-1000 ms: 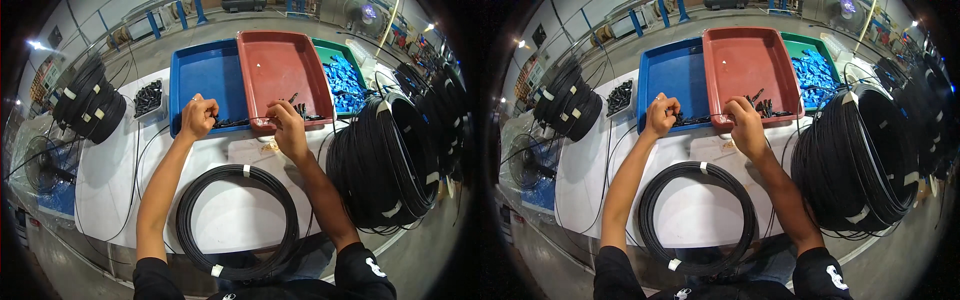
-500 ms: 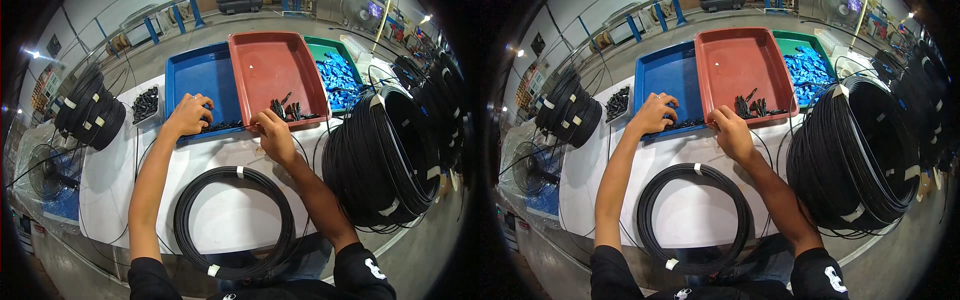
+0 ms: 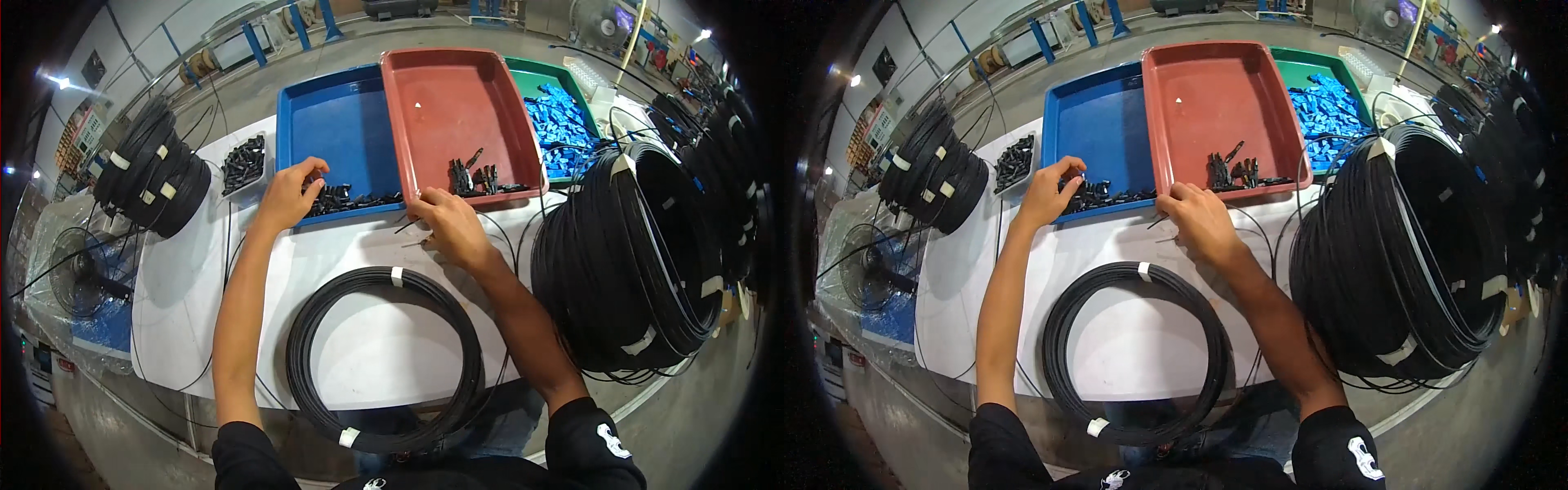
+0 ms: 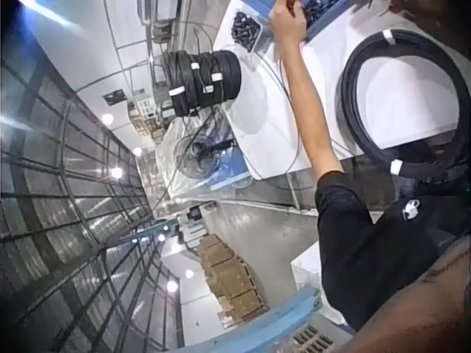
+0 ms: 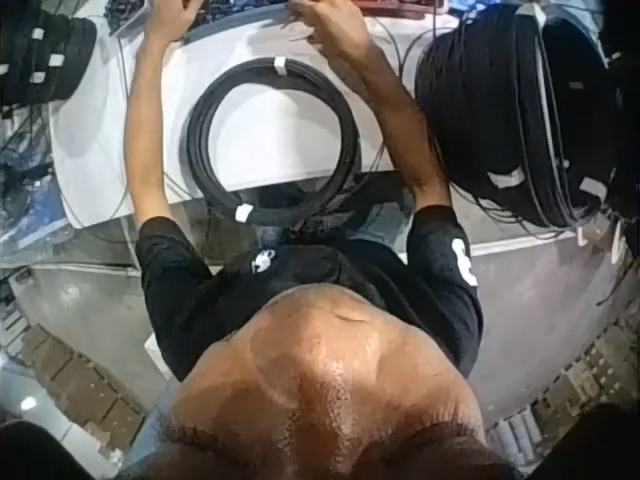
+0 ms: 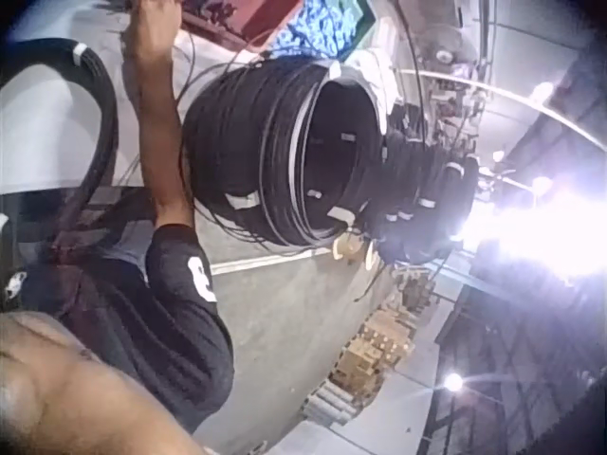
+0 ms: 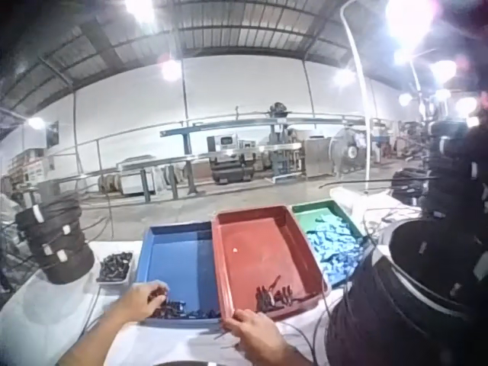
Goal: The person takes connector components and caps from trays and attaches them onto the ends of coiled cables by hand, then stacks the assembled cable coils onto a pile.
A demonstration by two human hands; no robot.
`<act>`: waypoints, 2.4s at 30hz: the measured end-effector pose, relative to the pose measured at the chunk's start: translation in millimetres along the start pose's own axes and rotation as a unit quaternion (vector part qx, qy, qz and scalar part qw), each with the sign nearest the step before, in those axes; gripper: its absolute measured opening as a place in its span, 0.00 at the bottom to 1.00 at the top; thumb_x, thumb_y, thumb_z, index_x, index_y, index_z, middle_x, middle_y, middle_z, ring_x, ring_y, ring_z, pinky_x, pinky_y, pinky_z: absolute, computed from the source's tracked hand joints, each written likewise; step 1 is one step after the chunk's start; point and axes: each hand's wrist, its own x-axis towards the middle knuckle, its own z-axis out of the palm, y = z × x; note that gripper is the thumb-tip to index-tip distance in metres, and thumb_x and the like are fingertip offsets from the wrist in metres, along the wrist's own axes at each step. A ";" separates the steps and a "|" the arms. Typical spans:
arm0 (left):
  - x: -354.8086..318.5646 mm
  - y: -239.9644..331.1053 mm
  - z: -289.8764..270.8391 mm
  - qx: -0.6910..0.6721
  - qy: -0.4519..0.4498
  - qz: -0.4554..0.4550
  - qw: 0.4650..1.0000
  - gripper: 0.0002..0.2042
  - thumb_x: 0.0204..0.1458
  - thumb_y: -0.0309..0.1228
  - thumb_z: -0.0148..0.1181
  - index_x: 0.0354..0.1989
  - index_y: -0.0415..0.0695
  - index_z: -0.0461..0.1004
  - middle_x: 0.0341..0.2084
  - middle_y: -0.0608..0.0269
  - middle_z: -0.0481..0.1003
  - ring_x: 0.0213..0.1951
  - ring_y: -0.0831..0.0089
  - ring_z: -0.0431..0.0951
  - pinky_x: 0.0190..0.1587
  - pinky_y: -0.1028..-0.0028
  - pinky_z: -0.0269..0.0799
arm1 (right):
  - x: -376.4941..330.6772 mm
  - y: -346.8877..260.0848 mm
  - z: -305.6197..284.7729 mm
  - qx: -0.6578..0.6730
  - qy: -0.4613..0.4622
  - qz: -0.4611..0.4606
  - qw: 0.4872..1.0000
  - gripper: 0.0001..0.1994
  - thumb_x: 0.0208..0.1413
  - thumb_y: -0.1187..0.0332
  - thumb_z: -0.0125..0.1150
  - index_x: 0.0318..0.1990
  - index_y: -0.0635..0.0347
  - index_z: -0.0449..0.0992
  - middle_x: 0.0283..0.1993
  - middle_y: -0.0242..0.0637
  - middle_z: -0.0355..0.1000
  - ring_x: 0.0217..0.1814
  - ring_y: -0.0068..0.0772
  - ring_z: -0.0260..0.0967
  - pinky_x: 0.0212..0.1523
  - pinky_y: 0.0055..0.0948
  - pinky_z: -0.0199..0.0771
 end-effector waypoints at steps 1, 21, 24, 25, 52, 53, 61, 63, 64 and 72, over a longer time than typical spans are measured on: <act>-3.8 -6.5 -3.1 0.076 0.000 0.031 0.997 0.06 0.54 0.26 0.60 0.39 0.43 0.77 0.31 0.61 0.80 0.36 0.63 0.79 0.39 0.64 0.72 | -0.8 -2.9 -0.2 0.003 0.000 -0.002 1.000 0.15 0.40 0.79 0.65 0.39 0.56 0.76 0.40 0.38 0.73 0.46 0.47 0.73 0.43 0.43 0.73; -18.7 -24.8 -52.8 0.146 -0.118 0.010 0.982 0.07 0.41 0.21 0.53 0.28 0.41 0.78 0.32 0.57 0.78 0.39 0.56 0.77 0.41 0.61 0.72 | -5.1 -10.2 9.5 0.036 -0.103 0.025 0.994 0.12 0.46 0.78 0.61 0.41 0.57 0.75 0.40 0.42 0.74 0.47 0.49 0.74 0.45 0.45 0.73; -29.7 -12.9 -50.7 0.166 -0.229 0.001 0.959 0.10 0.39 0.24 0.55 0.31 0.43 0.79 0.32 0.58 0.79 0.40 0.58 0.76 0.44 0.60 0.69 | -3.4 -9.3 10.9 0.029 -0.109 0.022 0.993 0.13 0.45 0.78 0.62 0.41 0.58 0.75 0.40 0.42 0.74 0.47 0.49 0.73 0.46 0.44 0.73; -29.3 -8.2 -48.2 0.167 -0.222 0.042 0.960 0.12 0.39 0.25 0.55 0.34 0.43 0.79 0.33 0.60 0.79 0.42 0.59 0.75 0.46 0.60 0.67 | -2.1 -10.4 7.5 0.021 -0.124 0.027 0.992 0.14 0.44 0.78 0.63 0.41 0.58 0.75 0.39 0.41 0.74 0.46 0.47 0.72 0.47 0.43 0.73; 93.2 15.6 -3.7 -0.068 -0.336 0.020 0.939 0.23 0.42 0.25 0.52 0.51 0.38 0.75 0.43 0.54 0.78 0.45 0.64 0.78 0.49 0.68 0.74 | -0.8 -15.7 7.8 0.034 -0.145 0.031 0.988 0.12 0.46 0.74 0.64 0.40 0.57 0.75 0.38 0.38 0.72 0.44 0.43 0.73 0.44 0.41 0.73; 91.4 13.9 -10.3 -0.052 -0.325 0.022 0.944 0.21 0.44 0.25 0.53 0.49 0.39 0.77 0.42 0.53 0.79 0.41 0.63 0.79 0.46 0.67 0.74 | -0.9 -17.5 6.7 0.036 -0.138 0.028 0.989 0.12 0.45 0.74 0.64 0.40 0.57 0.75 0.38 0.38 0.73 0.44 0.44 0.73 0.45 0.41 0.73; 11.2 31.7 11.8 0.017 -0.273 0.189 0.943 0.09 0.43 0.22 0.65 0.34 0.41 0.77 0.33 0.56 0.78 0.37 0.57 0.80 0.40 0.64 0.76 | 1.7 -13.1 -19.2 0.171 -0.247 0.071 0.951 0.09 0.44 0.80 0.62 0.36 0.63 0.78 0.35 0.44 0.76 0.38 0.52 0.75 0.40 0.42 0.74; -10.2 39.9 26.8 0.031 -0.268 0.179 0.946 0.15 0.46 0.29 0.69 0.43 0.42 0.77 0.38 0.56 0.78 0.40 0.55 0.80 0.43 0.62 0.76 | 2.5 -5.7 -24.3 0.165 -0.261 0.076 0.948 0.09 0.44 0.80 0.61 0.35 0.63 0.78 0.35 0.45 0.76 0.38 0.52 0.75 0.41 0.42 0.74; -16.7 46.5 32.0 0.041 -0.269 0.159 0.949 0.18 0.46 0.31 0.70 0.47 0.42 0.76 0.40 0.56 0.78 0.42 0.55 0.80 0.44 0.61 0.76 | 2.9 -3.0 -26.0 0.159 -0.274 0.075 0.945 0.09 0.43 0.81 0.60 0.35 0.63 0.78 0.35 0.46 0.76 0.38 0.53 0.74 0.41 0.43 0.73; -11.9 42.7 59.9 0.031 -0.321 0.170 0.931 0.13 0.54 0.31 0.62 0.48 0.43 0.77 0.42 0.56 0.76 0.42 0.53 0.79 0.45 0.59 0.75 | 3.4 -6.7 -23.3 0.171 -0.274 0.096 0.941 0.08 0.44 0.81 0.59 0.34 0.64 0.77 0.33 0.46 0.75 0.38 0.51 0.74 0.41 0.42 0.72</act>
